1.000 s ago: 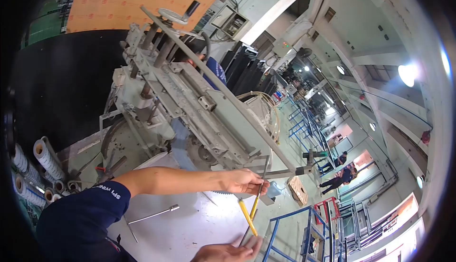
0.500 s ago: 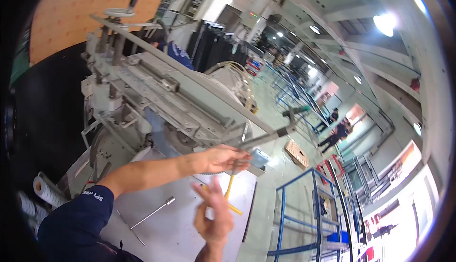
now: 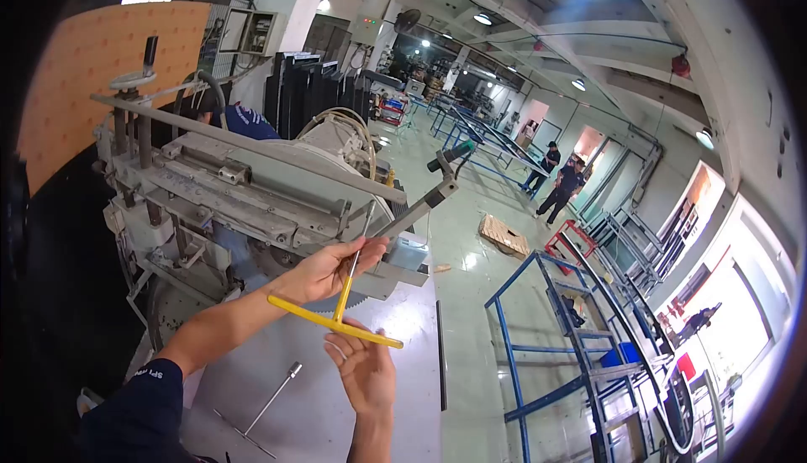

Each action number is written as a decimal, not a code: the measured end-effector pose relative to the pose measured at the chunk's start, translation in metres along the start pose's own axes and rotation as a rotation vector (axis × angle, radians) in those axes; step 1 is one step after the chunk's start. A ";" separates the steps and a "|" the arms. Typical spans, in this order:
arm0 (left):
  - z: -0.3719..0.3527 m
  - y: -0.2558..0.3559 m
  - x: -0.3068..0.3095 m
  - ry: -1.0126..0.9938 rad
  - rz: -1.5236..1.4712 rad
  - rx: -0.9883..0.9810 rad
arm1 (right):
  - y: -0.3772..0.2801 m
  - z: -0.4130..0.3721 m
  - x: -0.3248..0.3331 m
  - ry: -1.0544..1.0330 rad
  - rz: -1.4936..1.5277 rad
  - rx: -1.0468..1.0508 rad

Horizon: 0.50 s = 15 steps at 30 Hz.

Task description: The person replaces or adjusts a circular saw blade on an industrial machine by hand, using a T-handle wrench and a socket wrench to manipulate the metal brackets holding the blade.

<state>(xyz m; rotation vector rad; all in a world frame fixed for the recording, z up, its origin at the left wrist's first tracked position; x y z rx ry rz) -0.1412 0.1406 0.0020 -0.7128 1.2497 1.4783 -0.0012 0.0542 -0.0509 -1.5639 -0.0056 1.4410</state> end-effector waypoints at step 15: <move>-0.072 0.015 -0.135 -0.392 1.752 -0.769 | -0.047 0.021 -0.042 0.646 -1.743 0.435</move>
Point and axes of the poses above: each hand's wrist, its own z-axis towards the middle knuckle, its own x-axis out of the back of the hand, y = z × x, the point moved 6 cm from there along z, towards the middle knuckle, and after that the axes turned 5 degrees about -x, right-handed, at the moved point
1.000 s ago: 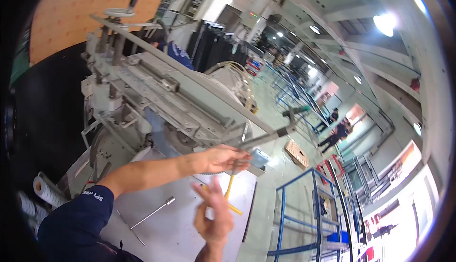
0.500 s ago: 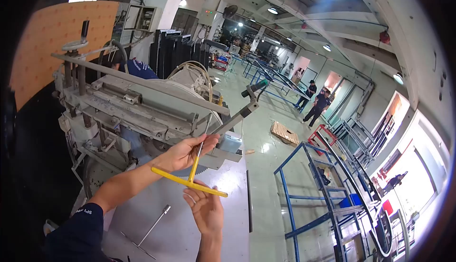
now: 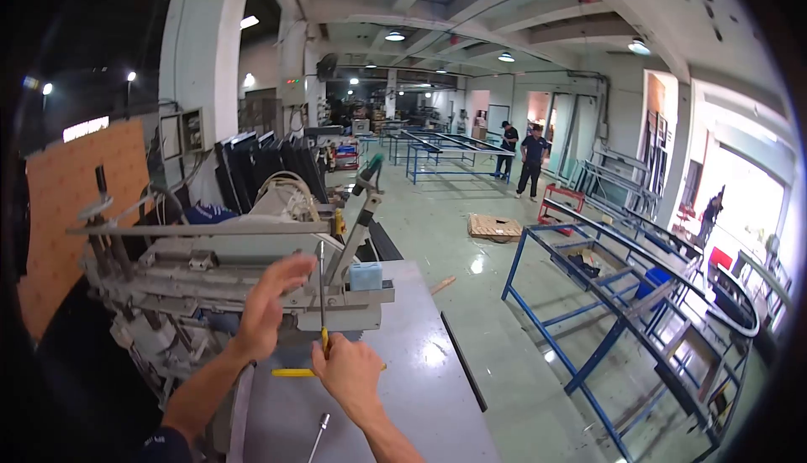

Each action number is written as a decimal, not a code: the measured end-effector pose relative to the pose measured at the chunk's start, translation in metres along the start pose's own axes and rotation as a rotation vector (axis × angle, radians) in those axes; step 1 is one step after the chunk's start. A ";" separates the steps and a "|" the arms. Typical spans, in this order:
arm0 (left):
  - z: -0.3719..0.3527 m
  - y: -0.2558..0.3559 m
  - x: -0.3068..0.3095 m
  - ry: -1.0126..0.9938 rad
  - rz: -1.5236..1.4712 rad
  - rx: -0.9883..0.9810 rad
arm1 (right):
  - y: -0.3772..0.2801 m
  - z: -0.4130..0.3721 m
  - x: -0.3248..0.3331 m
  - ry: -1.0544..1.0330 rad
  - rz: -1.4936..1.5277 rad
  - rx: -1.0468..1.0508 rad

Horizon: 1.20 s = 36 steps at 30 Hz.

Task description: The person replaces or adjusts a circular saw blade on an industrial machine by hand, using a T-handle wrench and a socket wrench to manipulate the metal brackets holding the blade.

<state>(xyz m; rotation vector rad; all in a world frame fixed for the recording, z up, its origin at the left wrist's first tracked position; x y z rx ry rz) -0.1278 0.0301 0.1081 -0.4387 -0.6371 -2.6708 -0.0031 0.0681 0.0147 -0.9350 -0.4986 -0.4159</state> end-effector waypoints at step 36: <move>-0.084 0.085 -0.022 0.050 0.565 0.125 | 0.018 0.065 -0.081 -0.954 2.124 -0.657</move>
Point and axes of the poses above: each hand's wrist, its own z-axis towards the middle knuckle, its own x-axis out of the back of the hand, y = z × x, the point moved 6 cm from there along z, towards the middle knuckle, and after that the axes turned 5 degrees about -x, right-handed, at the moved point
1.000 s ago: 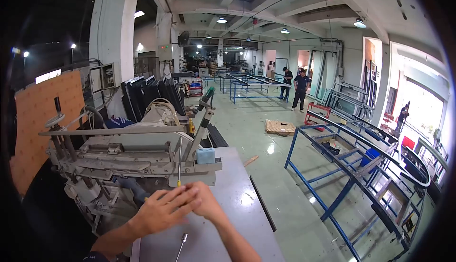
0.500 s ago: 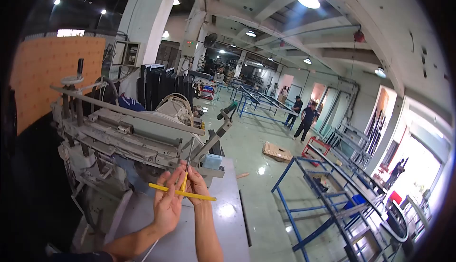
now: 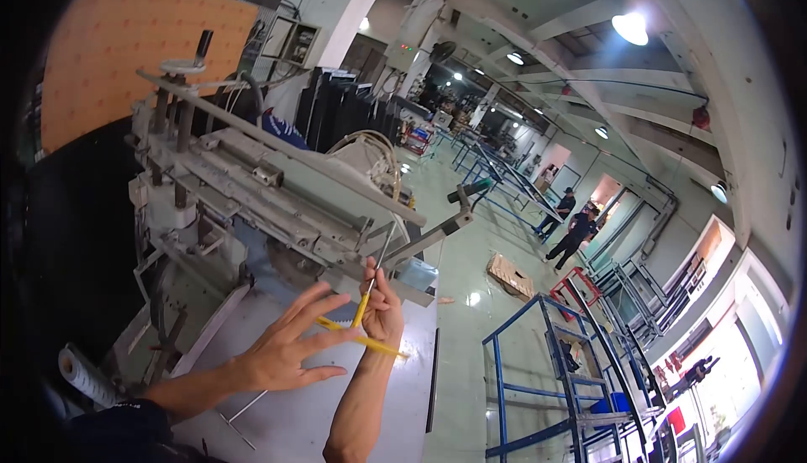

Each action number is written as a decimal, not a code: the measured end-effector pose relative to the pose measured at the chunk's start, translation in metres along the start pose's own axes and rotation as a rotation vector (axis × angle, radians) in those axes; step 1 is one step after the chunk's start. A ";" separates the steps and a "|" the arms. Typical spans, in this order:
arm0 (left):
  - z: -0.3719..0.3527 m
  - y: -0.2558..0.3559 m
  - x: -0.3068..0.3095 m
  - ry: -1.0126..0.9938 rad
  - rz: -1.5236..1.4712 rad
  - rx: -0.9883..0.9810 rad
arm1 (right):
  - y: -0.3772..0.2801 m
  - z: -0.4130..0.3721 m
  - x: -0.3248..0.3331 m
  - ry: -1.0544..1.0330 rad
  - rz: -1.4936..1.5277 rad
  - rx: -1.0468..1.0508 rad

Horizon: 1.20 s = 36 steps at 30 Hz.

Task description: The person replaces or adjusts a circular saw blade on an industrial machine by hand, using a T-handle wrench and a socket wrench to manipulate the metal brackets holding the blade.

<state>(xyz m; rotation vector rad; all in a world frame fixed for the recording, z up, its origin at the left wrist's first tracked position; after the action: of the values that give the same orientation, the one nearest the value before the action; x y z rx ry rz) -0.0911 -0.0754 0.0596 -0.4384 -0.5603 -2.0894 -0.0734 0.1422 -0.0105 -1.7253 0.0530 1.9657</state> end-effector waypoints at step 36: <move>-0.352 -0.027 -0.344 -0.519 -1.234 1.753 | 0.255 -0.443 0.140 0.665 0.009 0.018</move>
<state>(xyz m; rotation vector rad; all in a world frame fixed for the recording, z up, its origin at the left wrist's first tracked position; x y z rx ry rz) 0.0357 -0.0188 -0.4131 0.6057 -3.0602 -1.4114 0.2212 -0.1882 -0.3021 -2.2868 0.3073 1.3101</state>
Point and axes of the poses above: each hand's wrist, its own z-axis towards the middle knuckle, its own x-axis out of the back of the hand, y = z × x, the point moved 6 cm from there along z, towards the middle knuckle, and after that the axes turned 5 degrees about -x, right-handed, at the moved point
